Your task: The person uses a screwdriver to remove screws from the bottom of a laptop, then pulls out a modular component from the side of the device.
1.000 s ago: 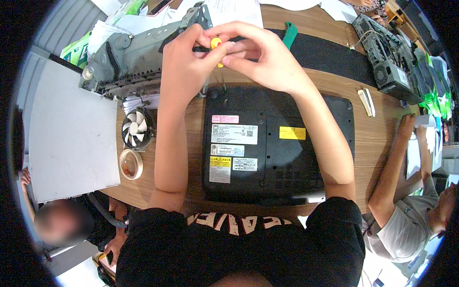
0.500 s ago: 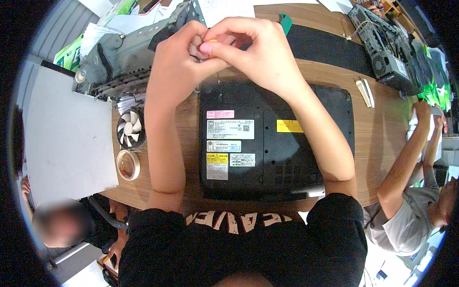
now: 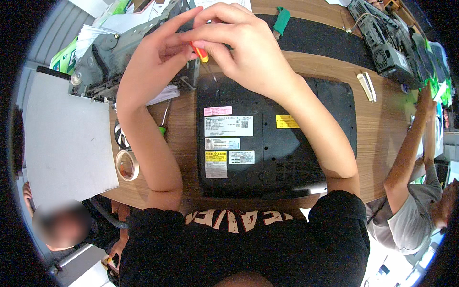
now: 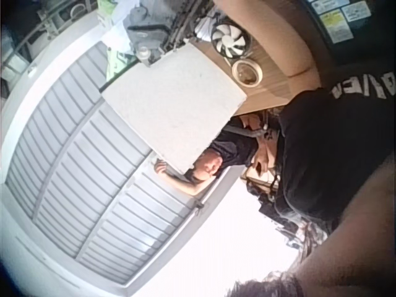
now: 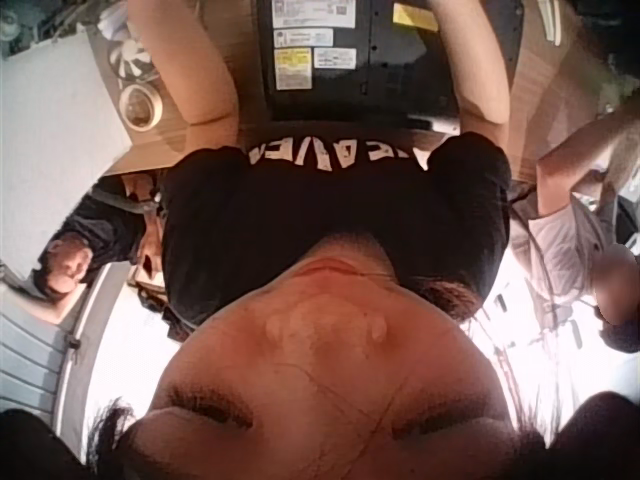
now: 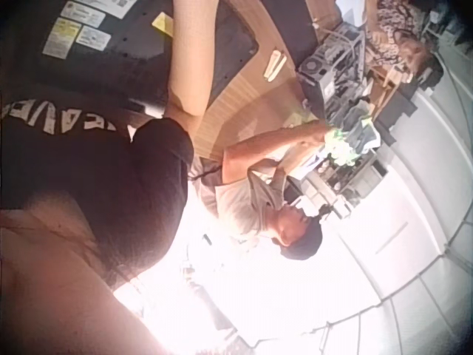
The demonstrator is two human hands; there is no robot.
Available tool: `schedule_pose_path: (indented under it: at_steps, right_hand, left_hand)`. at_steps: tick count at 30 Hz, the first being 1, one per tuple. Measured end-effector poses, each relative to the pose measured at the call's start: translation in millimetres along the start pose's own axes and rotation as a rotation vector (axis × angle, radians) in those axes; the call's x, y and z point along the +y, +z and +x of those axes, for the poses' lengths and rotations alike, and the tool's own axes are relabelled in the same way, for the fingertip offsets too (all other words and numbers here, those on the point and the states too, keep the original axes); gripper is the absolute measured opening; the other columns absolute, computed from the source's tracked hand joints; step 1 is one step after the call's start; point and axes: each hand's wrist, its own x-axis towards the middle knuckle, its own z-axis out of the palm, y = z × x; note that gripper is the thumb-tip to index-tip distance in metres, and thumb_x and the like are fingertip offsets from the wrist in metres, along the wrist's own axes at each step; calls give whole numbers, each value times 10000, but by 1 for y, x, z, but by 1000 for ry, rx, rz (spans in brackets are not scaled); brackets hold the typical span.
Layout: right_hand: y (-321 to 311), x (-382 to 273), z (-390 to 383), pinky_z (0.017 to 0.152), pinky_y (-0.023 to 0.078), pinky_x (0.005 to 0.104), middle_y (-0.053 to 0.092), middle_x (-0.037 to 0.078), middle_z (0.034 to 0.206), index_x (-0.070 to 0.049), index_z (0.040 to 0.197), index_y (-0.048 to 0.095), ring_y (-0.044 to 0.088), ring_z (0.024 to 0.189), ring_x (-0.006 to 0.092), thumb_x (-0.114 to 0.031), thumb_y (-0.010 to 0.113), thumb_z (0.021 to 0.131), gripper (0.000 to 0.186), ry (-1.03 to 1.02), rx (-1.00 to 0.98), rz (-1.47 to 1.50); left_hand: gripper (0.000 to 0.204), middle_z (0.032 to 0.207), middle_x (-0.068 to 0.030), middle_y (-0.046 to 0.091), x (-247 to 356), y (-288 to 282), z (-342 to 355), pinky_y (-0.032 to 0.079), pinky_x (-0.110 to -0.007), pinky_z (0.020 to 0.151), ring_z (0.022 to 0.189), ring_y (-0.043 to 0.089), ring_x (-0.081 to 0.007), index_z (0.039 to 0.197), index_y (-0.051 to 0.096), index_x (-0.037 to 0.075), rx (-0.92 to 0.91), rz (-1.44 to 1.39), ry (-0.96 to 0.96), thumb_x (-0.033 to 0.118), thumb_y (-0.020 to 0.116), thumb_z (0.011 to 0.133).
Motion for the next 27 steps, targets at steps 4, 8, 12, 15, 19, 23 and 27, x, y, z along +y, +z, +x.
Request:
schedule_pose_path:
  at_steps: [4, 8, 12, 15, 19, 23, 27]
  right_hand:
    - [0, 0, -1, 767, 517, 303, 650, 87, 978, -29, 997, 706, 653, 915, 211, -25, 655, 821, 184, 38, -31, 10]
    - [6, 4, 0, 763, 524, 271, 642, 67, 971, -17, 1001, 695, 649, 914, 160, -20, 660, 831, 174, 88, 36, 177]
    - [5, -1, -4, 808, 524, 262, 671, 72, 994, -2, 1002, 683, 650, 917, 137, -19, 657, 848, 157, 231, 13, 366]
    - [0, -2, -4, 824, 529, 274, 675, 88, 1038, 6, 1002, 679, 656, 922, 156, -19, 643, 863, 146, 264, -15, 242]
    - [-2, 8, 1, 812, 539, 289, 664, 99, 1085, 13, 1007, 674, 657, 934, 177, -15, 612, 887, 138, 24, -26, 20]
    - [4, 14, -2, 806, 544, 277, 664, 94, 1057, 3, 1011, 676, 652, 936, 154, -4, 609, 887, 141, 114, -30, 379]
    - [7, 10, -5, 809, 552, 268, 665, 82, 1012, -1, 995, 677, 652, 926, 135, -17, 658, 859, 138, 178, -34, 428]
  left_hand:
    - [494, 941, -150, 701, 0, 2, -1, 536, -298, 777, 861, 687, -191, 1286, 547, 55, 23, 7, 54, 25, 656, 805]
    - [403, 887, -151, 694, -1, 6, 5, 535, -293, 735, 811, 689, -200, 1150, 617, 19, 85, 142, -13, 56, 712, 760]
    - [322, 841, -148, 688, -2, 16, 6, 527, -308, 693, 768, 690, -230, 1031, 627, -16, 119, 311, 69, 106, 740, 756]
    - [314, 828, -148, 687, -4, 21, 4, 524, -325, 685, 762, 689, -258, 997, 624, -25, 111, 353, 96, 133, 748, 757]
    - [311, 838, -159, 689, -8, 16, 5, 525, -335, 691, 774, 689, -279, 989, 629, -23, 65, 80, 26, 150, 749, 760]
    - [287, 804, -168, 686, -6, 14, 5, 528, -345, 680, 763, 690, -292, 999, 630, -16, 87, 255, -7, 118, 720, 763]
    - [277, 763, -176, 675, 5, 26, 6, 529, -359, 664, 730, 690, -299, 964, 645, -2, 200, 380, 34, 141, 712, 737]
